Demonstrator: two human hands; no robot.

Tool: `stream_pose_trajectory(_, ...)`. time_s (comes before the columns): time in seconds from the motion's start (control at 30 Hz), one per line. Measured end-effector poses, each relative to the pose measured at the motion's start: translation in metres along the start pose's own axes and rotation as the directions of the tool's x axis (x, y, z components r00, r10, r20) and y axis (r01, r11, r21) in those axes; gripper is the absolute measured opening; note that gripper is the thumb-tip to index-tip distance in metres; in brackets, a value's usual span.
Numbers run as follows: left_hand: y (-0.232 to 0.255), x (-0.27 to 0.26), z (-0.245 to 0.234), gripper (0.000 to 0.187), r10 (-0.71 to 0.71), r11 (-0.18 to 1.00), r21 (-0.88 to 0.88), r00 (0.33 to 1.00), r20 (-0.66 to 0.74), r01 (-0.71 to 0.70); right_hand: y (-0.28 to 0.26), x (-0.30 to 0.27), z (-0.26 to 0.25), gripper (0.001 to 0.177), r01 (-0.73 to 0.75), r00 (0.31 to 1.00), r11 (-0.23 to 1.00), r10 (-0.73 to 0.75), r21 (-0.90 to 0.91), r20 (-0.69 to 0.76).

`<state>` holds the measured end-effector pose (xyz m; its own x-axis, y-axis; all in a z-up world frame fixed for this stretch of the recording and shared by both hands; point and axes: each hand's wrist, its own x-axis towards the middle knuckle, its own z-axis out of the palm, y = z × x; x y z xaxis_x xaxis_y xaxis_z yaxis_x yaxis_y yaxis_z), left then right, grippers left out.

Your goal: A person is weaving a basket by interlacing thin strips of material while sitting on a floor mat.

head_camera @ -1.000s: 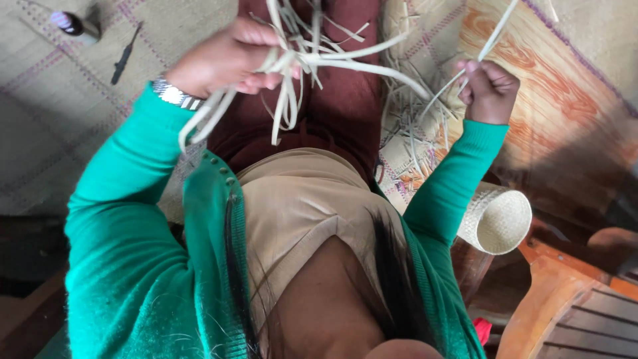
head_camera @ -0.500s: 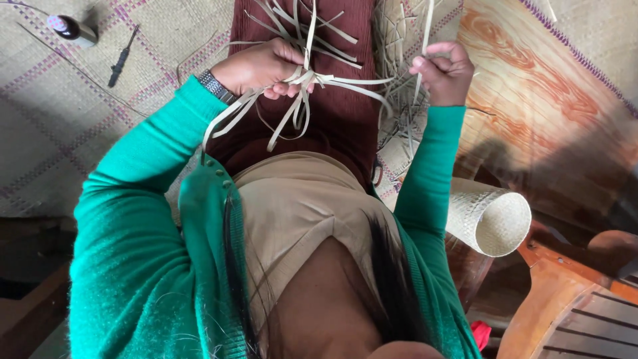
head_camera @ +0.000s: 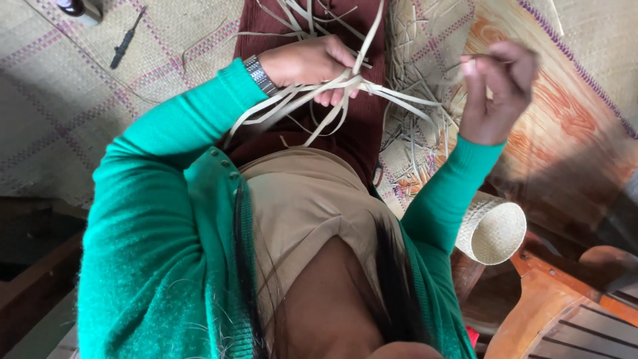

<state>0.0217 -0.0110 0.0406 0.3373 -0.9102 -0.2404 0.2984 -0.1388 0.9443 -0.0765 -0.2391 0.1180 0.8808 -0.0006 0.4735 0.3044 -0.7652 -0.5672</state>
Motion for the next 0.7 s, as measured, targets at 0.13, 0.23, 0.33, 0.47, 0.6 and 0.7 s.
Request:
stream_pose_trajectory(0.13,0.013,0.0,0.006,0.016,0.044,0.994,0.097,0.999,-0.025,-0.041,-0.047,0.008,-0.007,0.01,0.19,0.976,0.975,-0.175,-0.114,0.132)
stream_pose_trajectory(0.23,0.015,0.002,0.01,0.016,0.111,0.987,0.117,0.993,-0.031,-0.106,-0.061,0.009,0.012,0.015,0.22,0.953,0.974,-0.203,-0.055,0.225)
stream_pose_trajectory(0.33,0.024,-0.005,0.014,0.019,0.195,0.911,0.39,0.974,-0.112,-0.137,-0.081,0.015,0.027,0.018,0.146,0.962,0.989,-0.14,-0.004,0.236)
stream_pose_trajectory(0.47,0.022,-0.006,0.013,0.024,0.273,0.874,0.453,0.949,-0.158,-0.176,-0.073,0.014,0.041,0.007,0.088,0.98,0.996,-0.085,-0.01,0.181)
stream_pose_trajectory(0.6,0.025,-0.013,0.01,0.019,0.304,0.892,0.389,0.943,-0.137,-0.231,-0.066,0.014,0.048,0.004,-0.004,0.98,0.998,-0.007,0.056,0.198)
stream_pose_trajectory(0.7,0.028,-0.017,0.011,0.019,0.307,0.905,0.34,0.946,-0.101,-0.257,-0.063,0.014,0.049,0.007,-0.027,0.976,0.996,0.007,0.089,0.218)
